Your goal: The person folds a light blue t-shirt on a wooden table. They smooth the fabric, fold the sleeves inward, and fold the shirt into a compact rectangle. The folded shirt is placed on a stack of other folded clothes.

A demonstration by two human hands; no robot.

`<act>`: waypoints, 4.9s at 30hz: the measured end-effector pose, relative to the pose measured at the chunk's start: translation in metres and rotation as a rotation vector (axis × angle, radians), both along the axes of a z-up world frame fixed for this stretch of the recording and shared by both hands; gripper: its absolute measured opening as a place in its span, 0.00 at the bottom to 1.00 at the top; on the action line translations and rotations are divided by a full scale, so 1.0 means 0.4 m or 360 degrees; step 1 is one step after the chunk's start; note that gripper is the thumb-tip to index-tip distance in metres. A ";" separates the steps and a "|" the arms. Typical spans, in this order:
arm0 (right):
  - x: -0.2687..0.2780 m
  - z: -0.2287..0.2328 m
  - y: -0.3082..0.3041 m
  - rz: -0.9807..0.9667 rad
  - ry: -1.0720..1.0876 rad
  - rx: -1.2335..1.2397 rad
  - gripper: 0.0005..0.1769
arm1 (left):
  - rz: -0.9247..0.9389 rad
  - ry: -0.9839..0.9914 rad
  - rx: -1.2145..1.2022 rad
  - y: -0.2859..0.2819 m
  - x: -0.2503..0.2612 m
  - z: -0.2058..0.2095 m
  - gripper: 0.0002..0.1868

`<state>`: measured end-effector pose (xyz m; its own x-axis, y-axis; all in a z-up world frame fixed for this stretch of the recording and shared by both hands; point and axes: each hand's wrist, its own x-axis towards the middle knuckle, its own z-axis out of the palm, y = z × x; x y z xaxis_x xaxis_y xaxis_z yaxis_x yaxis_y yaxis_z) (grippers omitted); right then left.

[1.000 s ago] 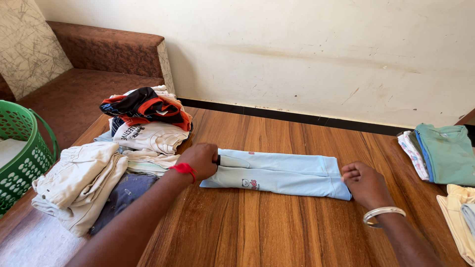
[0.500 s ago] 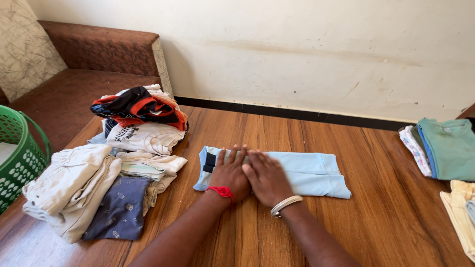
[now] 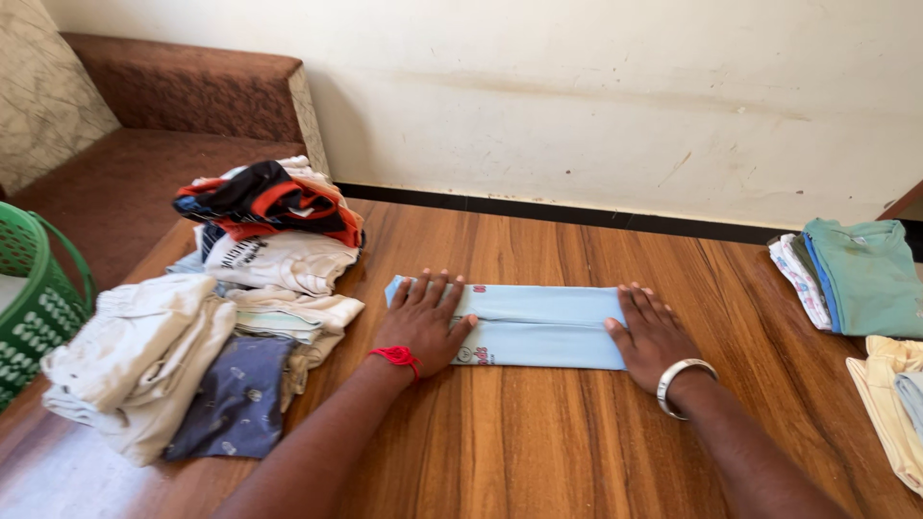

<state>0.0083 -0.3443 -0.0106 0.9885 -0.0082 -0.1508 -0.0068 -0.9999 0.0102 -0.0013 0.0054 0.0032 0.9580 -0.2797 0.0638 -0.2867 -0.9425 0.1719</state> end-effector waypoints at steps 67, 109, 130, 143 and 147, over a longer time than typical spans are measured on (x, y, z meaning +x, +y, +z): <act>0.041 -0.010 0.314 0.0296 -0.0508 0.0468 0.50 | 0.0229 0.0158 0.0044 0.020 0.044 0.014 0.61; -0.157 0.053 -0.131 0.0382 -0.0501 0.0701 0.07 | -0.0795 0.0011 -0.0756 -0.461 -0.041 -0.013 0.04; -0.053 0.015 0.052 0.0045 -0.0342 0.0513 0.31 | -0.0508 -0.0020 -0.0963 -0.435 -0.013 -0.044 0.09; -0.064 0.023 0.047 0.0094 0.0109 -0.0369 0.47 | -0.0461 0.0016 -0.0507 -0.519 -0.050 0.004 0.41; -0.060 0.010 0.048 0.0032 -0.0074 -0.0132 0.39 | -0.0437 0.0293 0.0024 -0.446 -0.042 0.010 0.49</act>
<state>-0.0155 -0.3251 -0.0067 0.9945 0.0010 -0.1043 0.0107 -0.9956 0.0928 -0.0180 -0.1730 0.0074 0.8419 -0.5285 -0.1093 -0.4957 -0.8373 0.2308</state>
